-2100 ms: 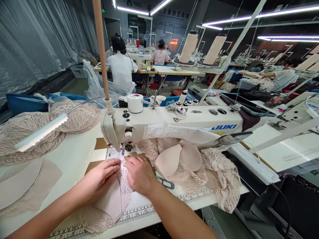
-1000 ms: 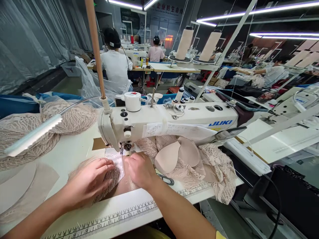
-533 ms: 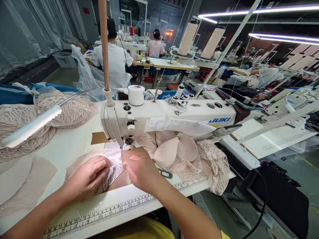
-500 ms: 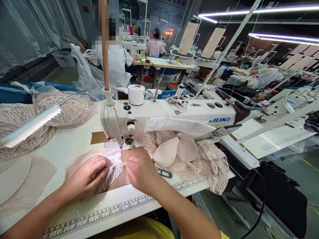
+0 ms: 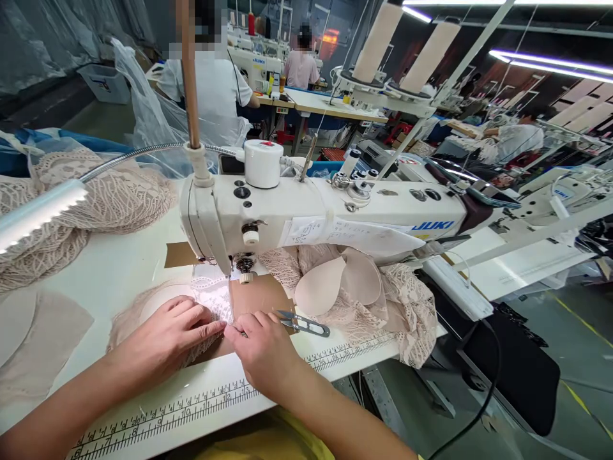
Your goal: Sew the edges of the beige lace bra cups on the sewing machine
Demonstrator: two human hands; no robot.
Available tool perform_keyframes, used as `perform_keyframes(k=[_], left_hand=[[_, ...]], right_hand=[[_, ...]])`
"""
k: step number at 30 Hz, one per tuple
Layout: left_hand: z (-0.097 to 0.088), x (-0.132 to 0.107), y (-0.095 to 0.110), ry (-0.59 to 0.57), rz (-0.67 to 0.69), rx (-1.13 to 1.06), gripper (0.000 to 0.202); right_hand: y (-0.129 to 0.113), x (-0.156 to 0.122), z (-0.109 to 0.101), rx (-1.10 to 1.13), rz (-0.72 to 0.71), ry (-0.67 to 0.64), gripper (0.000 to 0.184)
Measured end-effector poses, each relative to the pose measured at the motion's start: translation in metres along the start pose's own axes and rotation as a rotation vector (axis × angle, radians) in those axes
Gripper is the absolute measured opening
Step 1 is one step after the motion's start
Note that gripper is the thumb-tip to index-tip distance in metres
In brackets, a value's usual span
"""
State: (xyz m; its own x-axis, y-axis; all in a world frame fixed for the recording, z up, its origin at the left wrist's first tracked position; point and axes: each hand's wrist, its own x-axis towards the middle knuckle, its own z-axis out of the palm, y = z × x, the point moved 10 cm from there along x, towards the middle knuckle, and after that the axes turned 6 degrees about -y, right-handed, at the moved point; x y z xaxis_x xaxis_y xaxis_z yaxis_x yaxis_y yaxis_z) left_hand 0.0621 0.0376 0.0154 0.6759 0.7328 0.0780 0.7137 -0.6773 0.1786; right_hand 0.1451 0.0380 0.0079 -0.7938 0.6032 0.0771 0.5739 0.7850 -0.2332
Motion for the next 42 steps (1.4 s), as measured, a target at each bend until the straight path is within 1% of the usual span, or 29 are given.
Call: perform_keyframes(k=[4, 8, 13, 16, 19, 23, 25, 27, 30, 33, 37, 40, 42], left_hand=[[0.0, -0.001, 0.001, 0.026, 0.008, 0.032, 0.036], [-0.001, -0.001, 0.003, 0.034, 0.026, 0.034, 0.033], [-0.001, 0.0, 0.004, 0.033, 0.03, 0.038, 0.035], [0.0, 0.0, 0.003, 0.03, 0.012, 0.037, 0.035], [-0.003, 0.001, 0.002, 0.043, -0.002, 0.005, 0.034], [-0.009, 0.002, 0.005, 0.082, 0.046, -0.062, 0.028], [-0.01, 0.002, 0.005, 0.092, 0.06, -0.074, 0.028], [-0.008, 0.002, 0.002, 0.092, 0.048, -0.06, 0.031], [-0.001, 0.002, -0.002, 0.049, 0.006, 0.008, 0.038], [0.005, 0.003, -0.002, 0.006, -0.022, 0.107, 0.042], [0.003, 0.007, 0.002, 0.02, -0.043, 0.206, 0.04], [0.002, 0.011, 0.006, 0.025, -0.042, 0.241, 0.038], [0.001, 0.012, 0.006, 0.027, -0.054, 0.221, 0.038]], right_hand=[[0.0, 0.0, -0.001, 0.009, -0.002, 0.027, 0.039], [0.001, -0.001, -0.003, 0.022, -0.005, 0.049, 0.039], [0.007, -0.004, -0.004, 0.095, -0.005, 0.083, 0.034], [0.012, -0.005, -0.005, 0.14, 0.009, 0.099, 0.036], [0.013, 0.0, -0.004, 0.135, 0.022, 0.064, 0.036], [0.011, 0.01, 0.001, 0.024, 0.045, -0.039, 0.034], [0.011, 0.014, 0.004, -0.026, 0.056, -0.086, 0.034], [0.01, 0.016, 0.006, -0.053, 0.062, -0.122, 0.033], [0.011, 0.016, 0.008, -0.073, 0.082, -0.162, 0.033], [0.01, 0.015, 0.007, -0.07, 0.096, -0.16, 0.036], [0.01, 0.013, 0.006, -0.066, 0.113, -0.108, 0.031], [0.012, 0.012, 0.007, -0.07, 0.13, -0.079, 0.027], [0.012, 0.011, 0.007, -0.07, 0.131, -0.066, 0.026]])
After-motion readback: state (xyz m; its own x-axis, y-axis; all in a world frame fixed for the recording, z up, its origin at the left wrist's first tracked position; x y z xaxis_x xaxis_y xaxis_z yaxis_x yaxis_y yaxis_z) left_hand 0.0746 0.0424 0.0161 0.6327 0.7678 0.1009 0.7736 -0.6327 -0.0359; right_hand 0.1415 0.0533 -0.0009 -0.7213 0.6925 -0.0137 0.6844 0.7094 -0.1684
